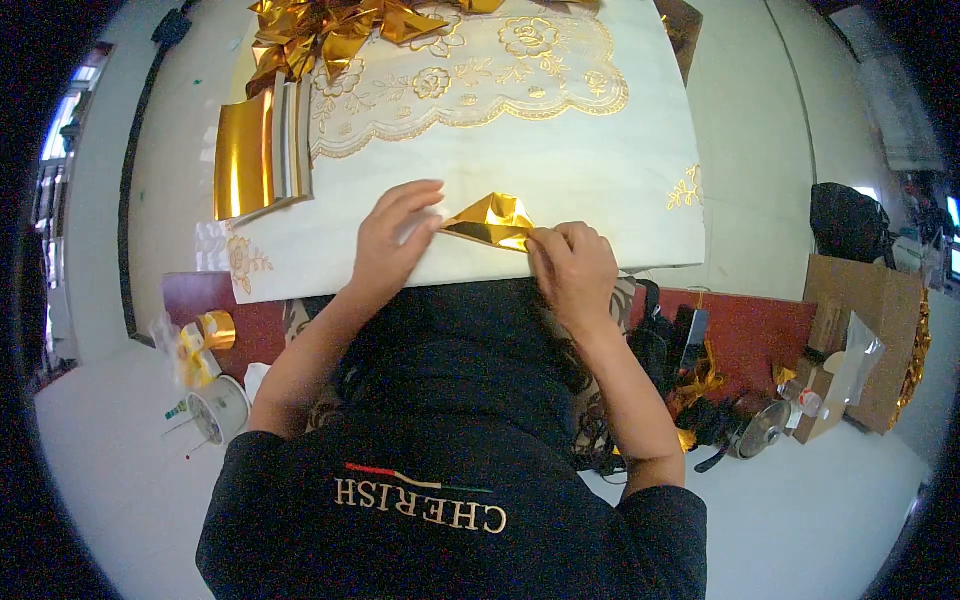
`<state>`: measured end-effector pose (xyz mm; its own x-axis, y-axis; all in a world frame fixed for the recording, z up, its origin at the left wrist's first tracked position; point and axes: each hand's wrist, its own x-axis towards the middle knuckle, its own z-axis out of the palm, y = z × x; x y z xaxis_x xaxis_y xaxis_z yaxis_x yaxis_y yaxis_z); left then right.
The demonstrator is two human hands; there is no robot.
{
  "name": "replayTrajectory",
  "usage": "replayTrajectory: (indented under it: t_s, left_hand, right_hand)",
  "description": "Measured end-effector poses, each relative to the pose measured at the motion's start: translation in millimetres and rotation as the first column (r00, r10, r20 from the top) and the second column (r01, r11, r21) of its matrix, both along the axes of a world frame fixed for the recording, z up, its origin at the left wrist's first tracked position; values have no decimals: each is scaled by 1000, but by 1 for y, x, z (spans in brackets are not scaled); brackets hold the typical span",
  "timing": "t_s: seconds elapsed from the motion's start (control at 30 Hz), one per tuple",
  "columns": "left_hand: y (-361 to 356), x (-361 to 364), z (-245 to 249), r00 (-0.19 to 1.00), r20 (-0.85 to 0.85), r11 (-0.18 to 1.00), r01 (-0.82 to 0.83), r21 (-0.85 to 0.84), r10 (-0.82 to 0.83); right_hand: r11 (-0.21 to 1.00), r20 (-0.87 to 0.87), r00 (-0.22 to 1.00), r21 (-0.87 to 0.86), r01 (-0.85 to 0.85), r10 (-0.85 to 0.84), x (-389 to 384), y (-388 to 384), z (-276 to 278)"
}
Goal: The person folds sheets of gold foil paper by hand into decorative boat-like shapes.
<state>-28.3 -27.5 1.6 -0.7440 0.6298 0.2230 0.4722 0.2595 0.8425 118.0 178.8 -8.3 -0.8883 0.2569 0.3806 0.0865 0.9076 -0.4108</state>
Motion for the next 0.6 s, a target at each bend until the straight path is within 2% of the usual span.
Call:
replayTrajectory:
  t_s: [0.03,0.13,0.43,0.6]
  left_hand:
    - [-7,2,-5,998,-39,999,-50,3,50]
    - [-20,15,-4,999,-44,991,-32,-128,27]
    - [1,17,-9,990,-137,988,-48,-148,27]
    - [2,13,-7,994,-105,976,-40,-212,18]
  right_hand:
    - [1000,2,1000,-1,1,-1,0,0,-1]
    - [1000,2,1000,-7,-2,2,-1,-1,-1]
    - [1000,-7,1000,15,-14,14,0,-1,-2]
    - [999,-21,1000,34,-13,14,0,-2,-1]
